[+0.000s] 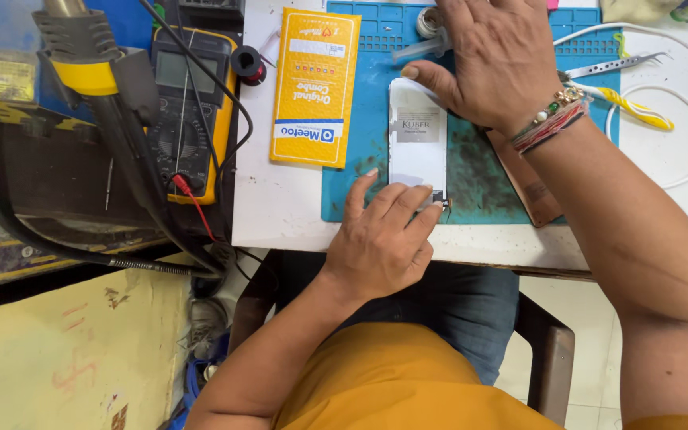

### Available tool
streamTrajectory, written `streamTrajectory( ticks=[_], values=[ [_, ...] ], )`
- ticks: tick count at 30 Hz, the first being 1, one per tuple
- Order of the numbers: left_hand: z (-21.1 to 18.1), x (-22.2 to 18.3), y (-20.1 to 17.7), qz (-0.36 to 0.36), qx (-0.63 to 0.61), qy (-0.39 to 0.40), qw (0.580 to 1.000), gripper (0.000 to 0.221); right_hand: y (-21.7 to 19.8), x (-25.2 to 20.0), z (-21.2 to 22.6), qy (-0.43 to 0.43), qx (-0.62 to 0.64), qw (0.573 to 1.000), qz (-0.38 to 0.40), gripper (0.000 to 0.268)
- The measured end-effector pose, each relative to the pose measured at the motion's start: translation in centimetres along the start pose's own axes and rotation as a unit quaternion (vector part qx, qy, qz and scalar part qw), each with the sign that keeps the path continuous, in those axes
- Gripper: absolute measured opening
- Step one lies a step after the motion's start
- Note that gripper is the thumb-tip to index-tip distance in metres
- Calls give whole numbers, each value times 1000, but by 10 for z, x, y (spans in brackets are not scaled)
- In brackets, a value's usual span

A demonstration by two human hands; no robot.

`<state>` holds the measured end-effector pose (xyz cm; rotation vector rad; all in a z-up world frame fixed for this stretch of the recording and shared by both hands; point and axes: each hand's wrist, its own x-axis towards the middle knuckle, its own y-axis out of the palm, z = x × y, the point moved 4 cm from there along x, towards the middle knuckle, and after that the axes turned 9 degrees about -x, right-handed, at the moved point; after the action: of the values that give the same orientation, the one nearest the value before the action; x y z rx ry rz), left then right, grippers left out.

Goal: The person uses a heat gun and tweezers to detach a small component from a phone body, cleans the area with a brush and liquid, and then applies a soldering iron to part of the internal electronics.

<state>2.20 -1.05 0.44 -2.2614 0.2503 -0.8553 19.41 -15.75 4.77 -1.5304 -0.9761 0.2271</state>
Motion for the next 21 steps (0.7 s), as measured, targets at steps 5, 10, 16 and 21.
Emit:
streamTrajectory(
  ticks=[5,10,16,21],
  values=[
    [-1,-2,-4,-1,-39,28,999,36,-13,-3,13,-20,-20,998,-49,57],
    [-9,-29,-26,-34,-129,53,990,32,-16,3,17,-17,-18,999,-46,52],
    [-5,-95,-43,-70,-116,-30,990,33,-2,9,7,5,-41,998,-43,49],
    [6,-129,-45,-93,-75,-90,989,31,6,12,4,8,-57,995,-83,37]
  ],
)
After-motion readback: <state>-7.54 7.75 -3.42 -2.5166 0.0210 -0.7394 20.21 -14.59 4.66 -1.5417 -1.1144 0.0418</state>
